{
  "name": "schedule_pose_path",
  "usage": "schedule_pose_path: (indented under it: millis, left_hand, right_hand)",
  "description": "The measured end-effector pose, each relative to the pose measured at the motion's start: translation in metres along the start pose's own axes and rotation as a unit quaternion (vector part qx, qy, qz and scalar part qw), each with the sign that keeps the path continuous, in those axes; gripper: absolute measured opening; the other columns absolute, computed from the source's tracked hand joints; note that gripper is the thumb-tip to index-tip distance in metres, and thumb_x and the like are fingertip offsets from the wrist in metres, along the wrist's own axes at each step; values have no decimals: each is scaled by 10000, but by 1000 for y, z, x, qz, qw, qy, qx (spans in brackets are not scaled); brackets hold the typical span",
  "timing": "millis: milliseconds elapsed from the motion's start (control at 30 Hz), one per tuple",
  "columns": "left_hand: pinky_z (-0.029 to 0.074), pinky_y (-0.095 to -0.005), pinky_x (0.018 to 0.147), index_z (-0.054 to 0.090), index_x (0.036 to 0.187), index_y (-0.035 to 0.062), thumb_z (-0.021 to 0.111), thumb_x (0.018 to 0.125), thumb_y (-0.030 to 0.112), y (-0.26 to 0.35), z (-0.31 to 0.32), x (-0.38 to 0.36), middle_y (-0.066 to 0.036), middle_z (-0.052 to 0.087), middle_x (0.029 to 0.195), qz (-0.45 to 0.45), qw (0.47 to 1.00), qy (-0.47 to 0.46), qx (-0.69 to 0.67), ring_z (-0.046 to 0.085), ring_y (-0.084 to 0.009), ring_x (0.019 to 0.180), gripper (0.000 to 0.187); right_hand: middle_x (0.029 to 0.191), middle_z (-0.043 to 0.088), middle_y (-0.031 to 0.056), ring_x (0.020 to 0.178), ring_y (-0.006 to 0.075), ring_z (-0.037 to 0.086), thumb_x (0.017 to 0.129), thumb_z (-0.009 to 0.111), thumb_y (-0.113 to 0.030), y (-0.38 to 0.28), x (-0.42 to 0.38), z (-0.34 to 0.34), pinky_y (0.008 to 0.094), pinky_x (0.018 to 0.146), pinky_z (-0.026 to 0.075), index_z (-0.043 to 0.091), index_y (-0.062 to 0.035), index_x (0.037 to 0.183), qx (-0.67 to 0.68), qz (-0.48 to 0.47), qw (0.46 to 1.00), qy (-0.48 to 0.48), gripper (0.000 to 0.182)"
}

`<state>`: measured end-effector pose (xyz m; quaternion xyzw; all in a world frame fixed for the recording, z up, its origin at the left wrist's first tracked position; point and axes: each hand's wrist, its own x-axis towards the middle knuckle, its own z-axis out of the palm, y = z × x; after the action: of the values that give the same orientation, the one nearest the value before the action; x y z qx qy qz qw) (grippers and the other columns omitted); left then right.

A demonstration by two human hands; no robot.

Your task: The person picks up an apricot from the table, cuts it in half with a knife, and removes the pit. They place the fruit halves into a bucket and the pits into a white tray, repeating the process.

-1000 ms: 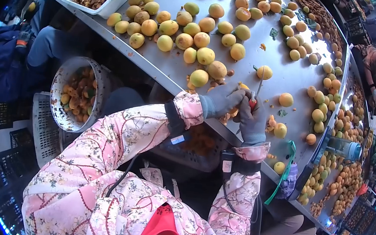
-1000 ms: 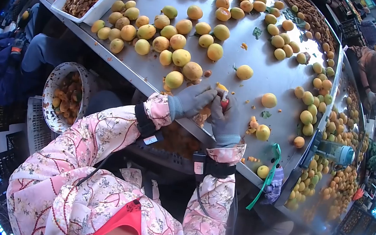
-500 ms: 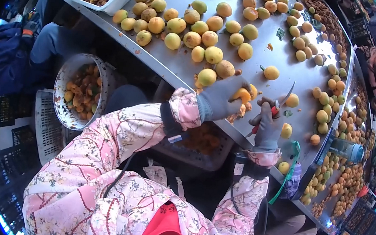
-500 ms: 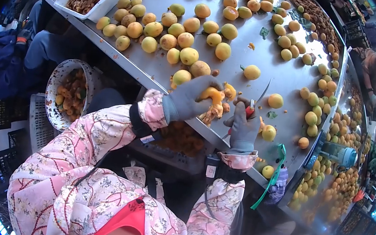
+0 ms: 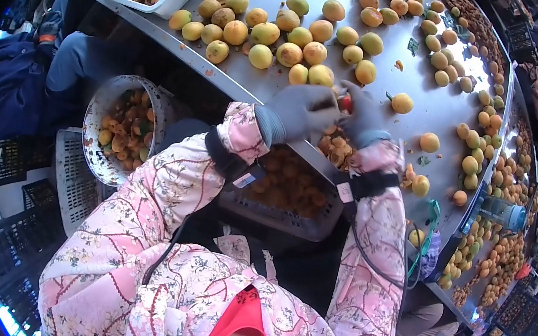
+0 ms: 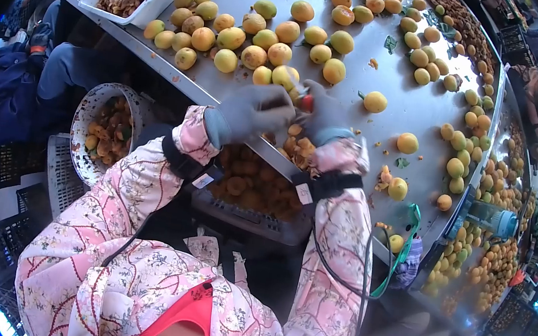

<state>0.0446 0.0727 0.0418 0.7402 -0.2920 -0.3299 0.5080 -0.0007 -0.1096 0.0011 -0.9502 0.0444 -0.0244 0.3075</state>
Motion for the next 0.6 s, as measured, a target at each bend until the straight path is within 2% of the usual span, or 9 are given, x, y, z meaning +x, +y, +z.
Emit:
schedule_pose_path:
  millis: [100,133,167,233,300,367,500,567,600]
  left_hand:
    - [485,-264,656,601,968,61,603,824,266,-12,-14,11,-58,616,756,-80,987,89,-103,606,-108,721,251]
    - [488,-261,690,591,1009,54,613,824,253,-14,-17,14,-53,620,786,-101,980,109,-135,602,-111,754,273]
    - [488,-261,690,591,1009,54,613,824,253,-18,-16,15,-53,620,786,-99,979,112,-137,602,-111,754,273]
    - [472,-261,780,497,1170,8,634,827,157,-23,-5,12,-64,579,991,-4,974,53,-222,569,-112,898,398]
    - [454,-273,875,368,1310,30,666,803,117,-6,-1,7,-86,502,1174,-39,971,-31,-232,537,-137,1029,595]
    - [441,-289,918,319,1361,50,680,791,91,-3,13,6,-84,452,1260,101,953,-114,-261,513,-150,1087,676]
    - [441,-296,925,316,1374,54,695,772,50,-8,27,6,-67,477,1252,15,944,-131,-302,503,-153,1105,711]
    - [466,-280,887,351,1355,62,671,799,90,-12,31,9,-61,503,1219,39,965,-100,-241,520,-147,1085,642]
    - [480,-278,862,372,1337,62,647,821,122,-11,31,11,-61,515,1201,-4,941,-91,-326,543,-140,1046,588]
  right_hand:
    - [966,631,144,939,286,606,756,724,-279,2,3,1,360,828,471,525,-84,1171,63,69,993,-77,500]
    - [911,630,117,846,241,614,788,695,-281,0,-2,-8,331,749,487,528,-60,1158,198,126,970,-58,462]
    - [855,629,90,753,196,622,820,667,-283,-2,-11,-18,301,670,503,531,-37,1144,330,182,926,-37,429]
    - [541,489,-10,392,66,430,883,569,-384,-28,-38,-47,211,380,384,555,-7,1067,548,211,807,-55,420]
    - [503,446,-15,380,72,416,888,520,-467,-36,-63,-45,212,397,407,559,-6,1024,627,218,748,-16,482]
    - [488,435,-14,376,70,402,901,466,-500,-51,-74,-38,210,383,362,548,-17,1017,612,256,749,0,503]
    - [489,456,-2,378,69,402,917,382,-548,-55,-84,-38,205,367,328,539,-28,1006,542,317,778,-6,551]
    - [578,523,22,392,63,420,926,433,-478,-44,-88,-42,199,374,360,530,-25,1017,482,346,805,-5,472]
    - [631,542,30,395,60,425,927,466,-423,-38,-90,-39,197,381,372,523,-22,1023,490,321,808,63,416]
